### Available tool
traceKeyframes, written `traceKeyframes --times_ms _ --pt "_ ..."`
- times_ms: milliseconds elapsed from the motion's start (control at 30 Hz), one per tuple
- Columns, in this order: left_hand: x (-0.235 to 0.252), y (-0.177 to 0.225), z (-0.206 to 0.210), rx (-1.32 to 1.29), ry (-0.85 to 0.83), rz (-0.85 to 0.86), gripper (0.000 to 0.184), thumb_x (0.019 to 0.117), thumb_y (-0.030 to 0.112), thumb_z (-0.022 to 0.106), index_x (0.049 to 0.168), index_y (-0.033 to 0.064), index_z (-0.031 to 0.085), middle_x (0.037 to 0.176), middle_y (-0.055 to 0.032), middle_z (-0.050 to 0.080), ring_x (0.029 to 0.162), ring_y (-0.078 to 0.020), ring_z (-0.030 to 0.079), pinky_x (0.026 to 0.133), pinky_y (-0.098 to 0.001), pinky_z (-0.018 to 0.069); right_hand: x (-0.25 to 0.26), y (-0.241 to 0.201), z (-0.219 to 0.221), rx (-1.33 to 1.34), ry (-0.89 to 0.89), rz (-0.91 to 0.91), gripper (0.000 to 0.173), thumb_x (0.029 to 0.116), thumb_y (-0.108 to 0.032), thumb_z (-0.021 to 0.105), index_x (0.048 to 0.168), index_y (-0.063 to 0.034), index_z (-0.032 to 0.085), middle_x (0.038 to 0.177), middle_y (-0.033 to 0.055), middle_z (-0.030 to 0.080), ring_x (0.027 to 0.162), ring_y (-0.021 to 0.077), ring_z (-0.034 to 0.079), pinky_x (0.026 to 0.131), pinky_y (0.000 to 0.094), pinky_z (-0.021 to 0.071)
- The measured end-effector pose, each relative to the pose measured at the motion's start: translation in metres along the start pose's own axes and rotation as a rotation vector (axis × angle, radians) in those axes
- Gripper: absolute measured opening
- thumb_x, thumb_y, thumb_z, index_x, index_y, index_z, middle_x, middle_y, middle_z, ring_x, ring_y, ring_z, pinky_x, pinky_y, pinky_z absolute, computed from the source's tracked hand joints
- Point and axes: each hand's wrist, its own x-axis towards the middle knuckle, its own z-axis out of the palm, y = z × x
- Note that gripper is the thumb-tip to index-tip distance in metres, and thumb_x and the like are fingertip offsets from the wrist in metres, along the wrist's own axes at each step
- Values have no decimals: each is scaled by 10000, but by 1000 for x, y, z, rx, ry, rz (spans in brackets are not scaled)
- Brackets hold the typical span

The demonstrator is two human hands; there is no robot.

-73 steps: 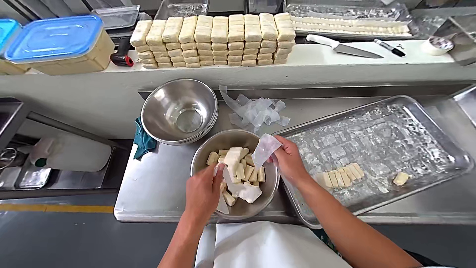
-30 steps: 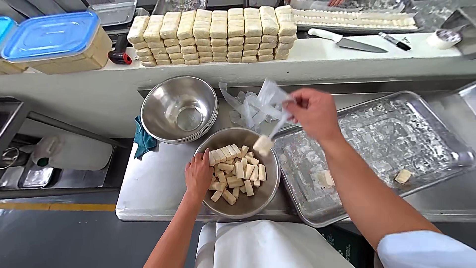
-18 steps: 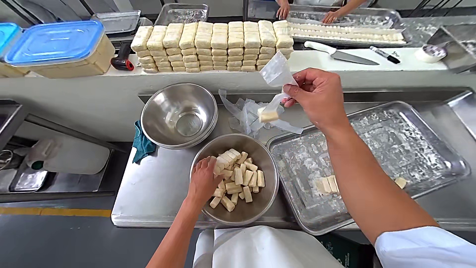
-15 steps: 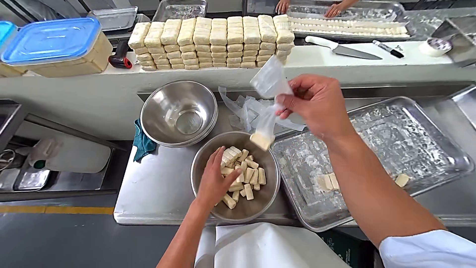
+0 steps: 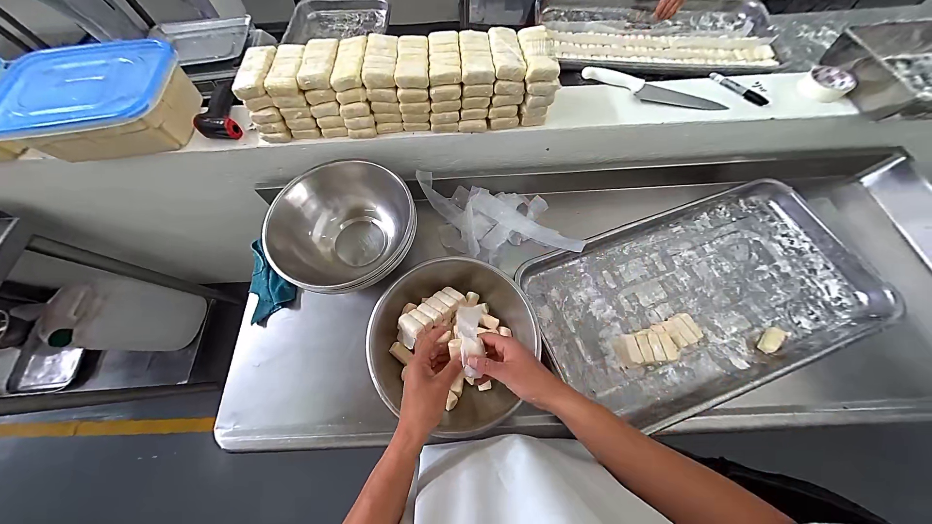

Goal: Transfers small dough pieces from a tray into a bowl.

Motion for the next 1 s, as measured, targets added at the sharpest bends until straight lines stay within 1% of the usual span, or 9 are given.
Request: traceKeyframes --times_ms 67,133,300,467,633,767,900,967,1000 --pt "-2 -5 1 4 -49 -15 269 987 75 607 1226 -45 635 1050 -118 731 974 -162 715 913 -330 590 0 3 0 -44 26 -5 380 980 -203 691 1273 22 603 1123 109 706 987 151 714 903 325 603" --pt "-4 -4 3 52 -52 -2 216 997 75 595 1165 -37 671 1016 -103 744 951 -144 722 898 -313 595 -1 3 -2 -216 55 -30 394 979 -259 695 1272 -5 629 1113 101 716 999 148 708 924 331 584" --pt "-6 4 6 286 23 47 208 996 153 632 1138 20 705 961 -46 750 876 -99 720 840 -297 601 -4 4 1 -377 137 -89 383 1012 -288 651 1294 -29 629 1104 100 716 996 154 709 920 344 585" --pt "-9 0 7 320 37 98 234 983 175 645 1141 15 709 960 -49 754 869 -91 728 837 -280 610 -6 12 2 -374 170 -134 395 994 -304 674 1272 -26 637 1079 84 721 971 133 712 897 318 593" --pt "-10 -1 8 391 49 142 260 986 192 638 1155 9 711 966 -63 755 885 -105 734 848 -287 612 -8 15 2 -431 195 -154 433 995 -324 667 1298 -19 623 1093 90 713 974 136 705 902 312 585" --pt "-9 -1 9 436 53 167 271 990 198 630 1170 12 711 985 -68 754 903 -113 734 867 -307 611 -7 20 2 -511 228 -208 426 1004 -324 647 1276 3 631 1074 116 702 948 165 698 882 340 583" --pt "-6 -7 11 477 117 184 258 952 224 668 1103 20 715 910 -60 721 816 -124 702 788 -314 597 -6 22 3 -632 289 -256 358 990 -296 670 1188 -1 632 1066 126 671 938 191 686 864 362 582" --pt "-5 -8 11 467 135 189 274 952 232 676 1126 25 717 917 -51 733 818 -107 713 787 -296 606 -4 17 1 -602 262 -229 367 984 -287 688 1207 -2 626 1091 128 674 980 186 690 897 358 580" --pt "-5 -7 10 476 140 198 283 951 233 678 1138 23 715 932 -56 739 833 -109 720 799 -299 610 -3 12 -2 -552 216 -198 397 981 -280 697 1258 -7 617 1139 127 678 1040 183 686 942 360 570"
